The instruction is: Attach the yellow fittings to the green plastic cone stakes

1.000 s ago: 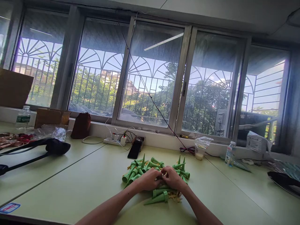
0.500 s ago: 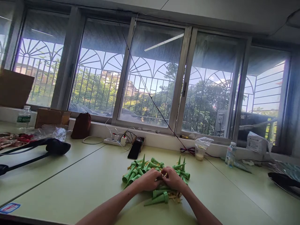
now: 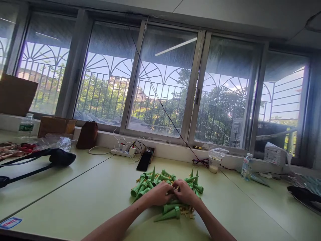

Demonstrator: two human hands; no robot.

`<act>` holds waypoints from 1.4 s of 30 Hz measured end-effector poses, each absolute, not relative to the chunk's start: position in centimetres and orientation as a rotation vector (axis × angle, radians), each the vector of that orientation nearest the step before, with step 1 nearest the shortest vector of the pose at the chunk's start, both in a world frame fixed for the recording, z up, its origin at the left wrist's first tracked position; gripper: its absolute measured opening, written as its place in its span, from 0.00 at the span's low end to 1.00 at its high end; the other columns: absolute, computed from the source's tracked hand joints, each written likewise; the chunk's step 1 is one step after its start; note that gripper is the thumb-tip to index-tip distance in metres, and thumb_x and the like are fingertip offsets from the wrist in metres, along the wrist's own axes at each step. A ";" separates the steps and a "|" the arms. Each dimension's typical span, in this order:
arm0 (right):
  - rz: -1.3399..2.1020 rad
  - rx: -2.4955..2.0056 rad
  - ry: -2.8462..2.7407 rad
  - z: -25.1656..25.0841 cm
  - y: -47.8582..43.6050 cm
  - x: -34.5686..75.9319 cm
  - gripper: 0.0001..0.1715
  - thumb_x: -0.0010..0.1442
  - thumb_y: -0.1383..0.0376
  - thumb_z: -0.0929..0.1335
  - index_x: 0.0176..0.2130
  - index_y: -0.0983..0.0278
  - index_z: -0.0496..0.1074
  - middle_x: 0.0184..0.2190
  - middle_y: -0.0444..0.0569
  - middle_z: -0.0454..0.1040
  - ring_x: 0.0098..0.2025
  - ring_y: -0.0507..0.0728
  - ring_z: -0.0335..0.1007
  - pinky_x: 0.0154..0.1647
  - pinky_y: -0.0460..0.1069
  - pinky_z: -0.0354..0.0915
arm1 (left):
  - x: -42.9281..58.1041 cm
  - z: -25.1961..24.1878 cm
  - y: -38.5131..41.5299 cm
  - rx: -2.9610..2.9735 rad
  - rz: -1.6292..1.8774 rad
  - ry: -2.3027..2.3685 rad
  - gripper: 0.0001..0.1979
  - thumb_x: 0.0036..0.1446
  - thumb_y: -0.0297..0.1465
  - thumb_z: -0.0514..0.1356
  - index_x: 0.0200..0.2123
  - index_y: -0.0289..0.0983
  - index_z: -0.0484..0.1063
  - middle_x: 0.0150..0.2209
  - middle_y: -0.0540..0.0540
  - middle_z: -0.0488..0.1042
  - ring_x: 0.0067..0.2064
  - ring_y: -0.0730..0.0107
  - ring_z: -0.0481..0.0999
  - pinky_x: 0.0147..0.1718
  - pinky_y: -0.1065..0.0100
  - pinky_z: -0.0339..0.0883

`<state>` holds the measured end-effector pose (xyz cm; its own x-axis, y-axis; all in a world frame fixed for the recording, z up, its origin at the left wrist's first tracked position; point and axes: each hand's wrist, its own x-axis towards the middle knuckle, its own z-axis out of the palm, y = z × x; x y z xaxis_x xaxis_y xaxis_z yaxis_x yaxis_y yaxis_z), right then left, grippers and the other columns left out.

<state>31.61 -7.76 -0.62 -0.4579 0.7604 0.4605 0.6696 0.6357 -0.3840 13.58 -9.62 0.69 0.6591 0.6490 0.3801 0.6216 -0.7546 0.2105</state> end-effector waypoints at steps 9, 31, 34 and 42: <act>0.190 -1.136 -2.257 -0.4 -8.0 31.6 0.07 0.52 0.71 0.65 0.32 0.65 0.73 0.32 0.49 0.72 0.37 0.55 0.67 0.38 0.45 0.60 | 13.6 0.6 -9.6 2.799 0.705 1.044 0.08 0.53 0.27 0.56 0.30 0.37 0.76 0.31 0.44 0.78 0.34 0.64 0.75 0.35 0.69 0.64; 0.225 -1.138 -2.253 -0.5 -7.9 31.6 0.08 0.52 0.71 0.65 0.33 0.66 0.73 0.33 0.49 0.72 0.37 0.55 0.67 0.38 0.45 0.60 | 13.6 0.8 -9.9 2.793 0.700 1.082 0.07 0.52 0.26 0.57 0.29 0.36 0.75 0.30 0.44 0.78 0.33 0.65 0.74 0.32 0.70 0.62; 0.224 -1.139 -2.252 -0.5 -7.9 31.6 0.08 0.52 0.71 0.65 0.33 0.66 0.73 0.33 0.49 0.72 0.37 0.55 0.68 0.38 0.45 0.60 | 13.6 0.8 -9.8 2.776 0.696 1.081 0.06 0.53 0.26 0.57 0.28 0.36 0.75 0.30 0.45 0.78 0.33 0.64 0.74 0.34 0.70 0.63; 0.209 -1.142 -2.264 -0.4 -8.0 31.5 0.08 0.52 0.70 0.65 0.32 0.66 0.73 0.32 0.49 0.71 0.36 0.54 0.67 0.38 0.45 0.59 | 13.5 0.9 -9.9 2.812 0.676 1.096 0.07 0.52 0.26 0.57 0.29 0.37 0.75 0.30 0.44 0.78 0.33 0.63 0.75 0.31 0.69 0.62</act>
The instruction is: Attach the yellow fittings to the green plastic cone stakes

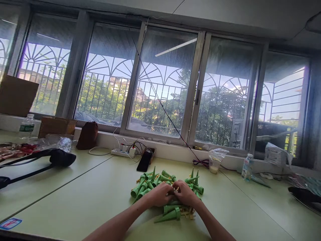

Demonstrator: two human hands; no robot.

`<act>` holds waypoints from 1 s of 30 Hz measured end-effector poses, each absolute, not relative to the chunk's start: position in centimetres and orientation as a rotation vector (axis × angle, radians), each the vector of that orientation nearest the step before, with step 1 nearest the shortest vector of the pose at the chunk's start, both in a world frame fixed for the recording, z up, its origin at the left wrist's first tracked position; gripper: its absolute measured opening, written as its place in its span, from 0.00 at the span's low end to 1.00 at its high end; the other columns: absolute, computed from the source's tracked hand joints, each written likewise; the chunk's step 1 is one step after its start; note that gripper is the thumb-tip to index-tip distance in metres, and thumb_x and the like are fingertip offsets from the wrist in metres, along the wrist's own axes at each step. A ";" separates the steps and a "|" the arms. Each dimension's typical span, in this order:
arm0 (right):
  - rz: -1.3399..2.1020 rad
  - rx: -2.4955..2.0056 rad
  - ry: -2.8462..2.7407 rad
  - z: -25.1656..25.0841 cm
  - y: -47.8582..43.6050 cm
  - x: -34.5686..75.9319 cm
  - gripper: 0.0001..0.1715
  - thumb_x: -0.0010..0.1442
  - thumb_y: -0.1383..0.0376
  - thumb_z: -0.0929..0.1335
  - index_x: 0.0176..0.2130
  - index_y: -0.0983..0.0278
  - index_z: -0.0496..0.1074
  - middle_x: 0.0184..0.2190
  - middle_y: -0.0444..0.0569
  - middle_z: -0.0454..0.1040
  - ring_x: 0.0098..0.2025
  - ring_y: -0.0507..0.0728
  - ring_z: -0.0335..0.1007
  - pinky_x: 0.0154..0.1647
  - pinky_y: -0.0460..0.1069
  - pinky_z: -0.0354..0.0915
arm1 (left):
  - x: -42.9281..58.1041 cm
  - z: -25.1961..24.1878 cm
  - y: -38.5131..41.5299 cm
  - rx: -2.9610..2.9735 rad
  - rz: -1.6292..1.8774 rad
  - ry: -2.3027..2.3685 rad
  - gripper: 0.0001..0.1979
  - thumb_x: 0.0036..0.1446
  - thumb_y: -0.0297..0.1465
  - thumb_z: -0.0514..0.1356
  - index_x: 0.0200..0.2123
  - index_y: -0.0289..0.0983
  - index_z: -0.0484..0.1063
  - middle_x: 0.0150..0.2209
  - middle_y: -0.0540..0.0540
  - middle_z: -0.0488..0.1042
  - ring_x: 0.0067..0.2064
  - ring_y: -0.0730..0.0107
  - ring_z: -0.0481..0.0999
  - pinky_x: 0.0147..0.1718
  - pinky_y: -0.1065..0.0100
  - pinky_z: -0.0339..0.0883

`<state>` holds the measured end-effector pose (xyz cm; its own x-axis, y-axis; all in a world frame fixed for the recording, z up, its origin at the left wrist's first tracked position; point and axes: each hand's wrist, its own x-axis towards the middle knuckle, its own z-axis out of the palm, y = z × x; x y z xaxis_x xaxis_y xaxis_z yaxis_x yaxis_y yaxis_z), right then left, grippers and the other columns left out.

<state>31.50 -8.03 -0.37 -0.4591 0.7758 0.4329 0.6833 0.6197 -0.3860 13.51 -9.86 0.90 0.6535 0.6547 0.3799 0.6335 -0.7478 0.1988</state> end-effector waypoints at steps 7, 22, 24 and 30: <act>0.220 -1.148 -2.270 -0.3 -8.1 31.5 0.08 0.51 0.70 0.65 0.33 0.66 0.72 0.33 0.49 0.71 0.36 0.55 0.67 0.38 0.45 0.59 | 13.5 0.5 -9.5 2.835 0.686 1.078 0.07 0.52 0.26 0.57 0.29 0.37 0.75 0.31 0.44 0.78 0.34 0.63 0.75 0.33 0.69 0.62; 0.214 -1.145 -2.276 -0.4 -7.9 31.6 0.08 0.52 0.70 0.65 0.34 0.65 0.73 0.33 0.49 0.72 0.38 0.55 0.68 0.40 0.46 0.60 | 13.6 0.9 -9.8 2.817 0.669 1.094 0.07 0.52 0.25 0.57 0.28 0.36 0.75 0.30 0.44 0.79 0.33 0.63 0.75 0.32 0.69 0.62; 0.217 -1.142 -2.278 -0.4 -7.9 31.6 0.08 0.52 0.71 0.64 0.33 0.65 0.73 0.33 0.49 0.72 0.38 0.55 0.68 0.40 0.46 0.61 | 13.6 0.9 -9.9 2.814 0.674 1.105 0.06 0.51 0.25 0.57 0.28 0.36 0.75 0.31 0.44 0.78 0.34 0.63 0.75 0.33 0.69 0.62; 0.199 -1.151 -2.279 -0.4 -8.0 31.6 0.08 0.52 0.70 0.64 0.34 0.66 0.73 0.34 0.49 0.71 0.37 0.55 0.67 0.40 0.46 0.60 | 13.6 0.9 -9.9 2.824 0.678 1.095 0.06 0.52 0.26 0.57 0.28 0.36 0.75 0.29 0.45 0.78 0.32 0.64 0.74 0.30 0.70 0.61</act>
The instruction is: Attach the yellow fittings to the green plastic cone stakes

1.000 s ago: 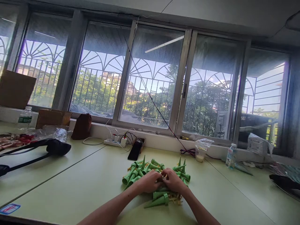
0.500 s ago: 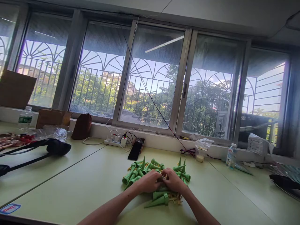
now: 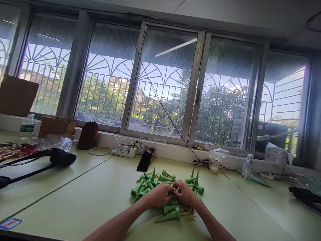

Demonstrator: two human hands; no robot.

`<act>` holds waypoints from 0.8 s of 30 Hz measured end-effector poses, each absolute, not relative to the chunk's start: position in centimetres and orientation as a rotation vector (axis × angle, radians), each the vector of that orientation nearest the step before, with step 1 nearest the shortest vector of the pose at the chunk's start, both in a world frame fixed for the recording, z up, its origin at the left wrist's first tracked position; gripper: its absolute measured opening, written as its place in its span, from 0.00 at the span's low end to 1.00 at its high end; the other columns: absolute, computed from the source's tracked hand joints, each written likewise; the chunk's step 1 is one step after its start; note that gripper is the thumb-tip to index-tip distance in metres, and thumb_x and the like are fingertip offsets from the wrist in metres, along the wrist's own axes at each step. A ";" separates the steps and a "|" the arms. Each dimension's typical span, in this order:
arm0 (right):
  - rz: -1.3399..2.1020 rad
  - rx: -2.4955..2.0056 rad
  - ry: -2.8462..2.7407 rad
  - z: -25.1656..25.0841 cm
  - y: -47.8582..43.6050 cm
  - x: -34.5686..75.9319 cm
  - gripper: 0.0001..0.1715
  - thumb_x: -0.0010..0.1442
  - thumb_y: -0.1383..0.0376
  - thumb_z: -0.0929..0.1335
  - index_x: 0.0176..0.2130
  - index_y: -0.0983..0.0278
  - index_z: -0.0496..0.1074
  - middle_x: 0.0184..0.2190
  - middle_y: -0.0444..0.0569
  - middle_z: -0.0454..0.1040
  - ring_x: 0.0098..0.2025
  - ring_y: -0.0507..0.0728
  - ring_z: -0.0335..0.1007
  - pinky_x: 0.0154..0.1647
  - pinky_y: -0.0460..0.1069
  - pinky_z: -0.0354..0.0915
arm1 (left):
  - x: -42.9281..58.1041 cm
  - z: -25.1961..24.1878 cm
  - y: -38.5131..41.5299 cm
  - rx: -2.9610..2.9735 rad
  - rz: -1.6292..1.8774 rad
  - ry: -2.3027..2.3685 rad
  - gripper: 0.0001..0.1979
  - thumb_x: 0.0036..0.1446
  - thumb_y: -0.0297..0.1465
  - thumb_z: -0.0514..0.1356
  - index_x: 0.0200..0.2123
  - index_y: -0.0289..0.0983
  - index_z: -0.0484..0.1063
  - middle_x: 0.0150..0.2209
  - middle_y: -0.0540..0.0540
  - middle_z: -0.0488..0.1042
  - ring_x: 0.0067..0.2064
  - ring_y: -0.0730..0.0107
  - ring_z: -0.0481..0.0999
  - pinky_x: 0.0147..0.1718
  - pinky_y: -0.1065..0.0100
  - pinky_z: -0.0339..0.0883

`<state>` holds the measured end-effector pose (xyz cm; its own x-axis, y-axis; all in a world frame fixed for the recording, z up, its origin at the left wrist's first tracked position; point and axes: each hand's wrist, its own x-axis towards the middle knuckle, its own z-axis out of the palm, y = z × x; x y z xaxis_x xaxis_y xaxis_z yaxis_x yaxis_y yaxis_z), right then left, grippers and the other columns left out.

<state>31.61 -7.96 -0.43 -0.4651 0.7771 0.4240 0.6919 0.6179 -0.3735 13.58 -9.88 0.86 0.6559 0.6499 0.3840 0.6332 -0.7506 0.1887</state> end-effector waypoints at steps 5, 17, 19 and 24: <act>0.200 -1.148 -2.281 -0.4 -8.0 31.6 0.09 0.52 0.71 0.65 0.34 0.66 0.73 0.33 0.49 0.71 0.37 0.55 0.67 0.39 0.46 0.60 | 13.6 1.1 -10.1 2.798 0.697 1.077 0.07 0.53 0.27 0.57 0.29 0.37 0.76 0.30 0.45 0.78 0.33 0.64 0.75 0.33 0.69 0.63; 0.223 -1.154 -2.279 -0.3 -8.1 31.6 0.10 0.52 0.71 0.65 0.35 0.65 0.74 0.34 0.49 0.72 0.38 0.55 0.67 0.40 0.46 0.60 | 13.6 1.1 -10.1 2.820 0.700 1.076 0.07 0.53 0.27 0.57 0.29 0.37 0.76 0.30 0.45 0.79 0.33 0.64 0.75 0.32 0.70 0.63; 0.225 -1.161 -2.277 -0.3 -8.1 31.6 0.10 0.52 0.71 0.65 0.35 0.65 0.74 0.34 0.49 0.72 0.38 0.55 0.67 0.40 0.46 0.60 | 13.7 1.1 -10.0 2.828 0.699 1.082 0.07 0.52 0.26 0.57 0.28 0.37 0.76 0.29 0.45 0.78 0.32 0.65 0.75 0.31 0.70 0.63; 0.229 -1.155 -2.270 -0.2 -8.1 31.5 0.10 0.52 0.71 0.65 0.35 0.66 0.74 0.34 0.49 0.72 0.38 0.55 0.67 0.40 0.46 0.60 | 13.7 1.1 -9.9 2.845 0.708 1.066 0.06 0.51 0.26 0.57 0.27 0.36 0.75 0.28 0.46 0.78 0.31 0.66 0.75 0.30 0.71 0.61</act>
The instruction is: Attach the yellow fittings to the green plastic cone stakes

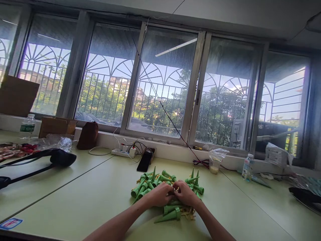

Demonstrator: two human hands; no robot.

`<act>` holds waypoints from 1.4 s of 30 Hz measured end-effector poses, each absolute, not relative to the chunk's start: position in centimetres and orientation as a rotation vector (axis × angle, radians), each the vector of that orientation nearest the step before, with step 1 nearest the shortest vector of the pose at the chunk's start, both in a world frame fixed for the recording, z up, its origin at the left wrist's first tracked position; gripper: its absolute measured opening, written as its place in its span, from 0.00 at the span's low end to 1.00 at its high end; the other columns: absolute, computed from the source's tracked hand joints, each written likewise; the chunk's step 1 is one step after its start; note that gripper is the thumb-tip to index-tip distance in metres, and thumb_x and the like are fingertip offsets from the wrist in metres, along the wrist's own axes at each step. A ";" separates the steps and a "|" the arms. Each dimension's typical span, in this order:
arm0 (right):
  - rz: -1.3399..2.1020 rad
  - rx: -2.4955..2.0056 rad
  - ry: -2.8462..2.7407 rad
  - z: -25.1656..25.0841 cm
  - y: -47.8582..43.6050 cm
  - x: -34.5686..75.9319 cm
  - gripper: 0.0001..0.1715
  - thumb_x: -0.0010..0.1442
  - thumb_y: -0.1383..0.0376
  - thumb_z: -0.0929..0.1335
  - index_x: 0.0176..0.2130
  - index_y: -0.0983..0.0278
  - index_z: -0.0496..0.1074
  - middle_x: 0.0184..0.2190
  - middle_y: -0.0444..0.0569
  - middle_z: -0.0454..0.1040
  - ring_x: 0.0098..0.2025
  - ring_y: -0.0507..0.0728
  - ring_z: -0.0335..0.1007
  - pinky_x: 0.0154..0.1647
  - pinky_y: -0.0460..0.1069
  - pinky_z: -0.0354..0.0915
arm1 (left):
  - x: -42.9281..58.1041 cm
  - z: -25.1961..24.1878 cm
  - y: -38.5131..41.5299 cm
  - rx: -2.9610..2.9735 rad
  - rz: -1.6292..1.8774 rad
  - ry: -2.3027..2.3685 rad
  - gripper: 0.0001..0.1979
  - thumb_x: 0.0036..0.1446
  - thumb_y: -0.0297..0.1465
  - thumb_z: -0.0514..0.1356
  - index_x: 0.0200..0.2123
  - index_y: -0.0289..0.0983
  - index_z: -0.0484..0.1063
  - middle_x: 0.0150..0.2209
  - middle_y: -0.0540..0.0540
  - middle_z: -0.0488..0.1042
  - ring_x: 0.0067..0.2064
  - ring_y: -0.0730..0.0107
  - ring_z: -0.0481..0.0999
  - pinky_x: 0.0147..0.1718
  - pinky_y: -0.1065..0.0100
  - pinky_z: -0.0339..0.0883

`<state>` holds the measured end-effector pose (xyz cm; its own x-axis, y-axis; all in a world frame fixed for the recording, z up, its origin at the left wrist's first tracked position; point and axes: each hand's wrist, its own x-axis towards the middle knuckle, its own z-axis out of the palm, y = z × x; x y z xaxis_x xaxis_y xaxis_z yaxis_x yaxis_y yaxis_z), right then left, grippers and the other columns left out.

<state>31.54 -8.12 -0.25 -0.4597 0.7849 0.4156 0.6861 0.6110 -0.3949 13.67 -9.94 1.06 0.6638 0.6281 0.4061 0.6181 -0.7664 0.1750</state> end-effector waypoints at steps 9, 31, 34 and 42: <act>0.212 -1.163 -2.272 -0.5 -7.8 31.6 0.10 0.51 0.72 0.65 0.34 0.66 0.74 0.34 0.49 0.72 0.37 0.55 0.67 0.39 0.46 0.60 | 13.7 1.1 -10.0 2.828 0.689 1.082 0.06 0.51 0.25 0.57 0.27 0.36 0.75 0.28 0.45 0.78 0.31 0.66 0.74 0.29 0.71 0.61; 0.204 -1.144 -2.275 -0.4 -7.9 31.6 0.08 0.52 0.72 0.65 0.33 0.66 0.73 0.33 0.49 0.72 0.36 0.54 0.67 0.39 0.45 0.60 | 13.7 1.1 -10.1 2.839 0.701 1.082 0.06 0.50 0.24 0.57 0.26 0.35 0.74 0.28 0.45 0.78 0.31 0.65 0.75 0.31 0.70 0.62; 0.200 -1.137 -2.275 -0.5 -7.8 31.6 0.08 0.52 0.71 0.65 0.33 0.66 0.73 0.33 0.49 0.71 0.35 0.54 0.66 0.37 0.45 0.59 | 13.7 1.1 -10.1 2.839 0.705 1.068 0.06 0.50 0.24 0.57 0.26 0.35 0.74 0.28 0.45 0.78 0.30 0.66 0.75 0.30 0.71 0.61; 0.214 -1.135 -2.262 -0.6 -7.7 31.6 0.08 0.51 0.72 0.65 0.32 0.66 0.73 0.32 0.49 0.71 0.35 0.54 0.66 0.37 0.45 0.59 | 13.7 0.8 -9.8 2.843 0.703 1.073 0.07 0.51 0.25 0.57 0.27 0.36 0.75 0.29 0.45 0.78 0.31 0.64 0.75 0.30 0.70 0.61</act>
<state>31.56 -7.68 -0.55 -0.4604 0.7736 0.4354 0.6783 0.6230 -0.3896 13.69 -9.75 0.84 0.6616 0.6323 0.4030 0.6221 -0.7630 0.1758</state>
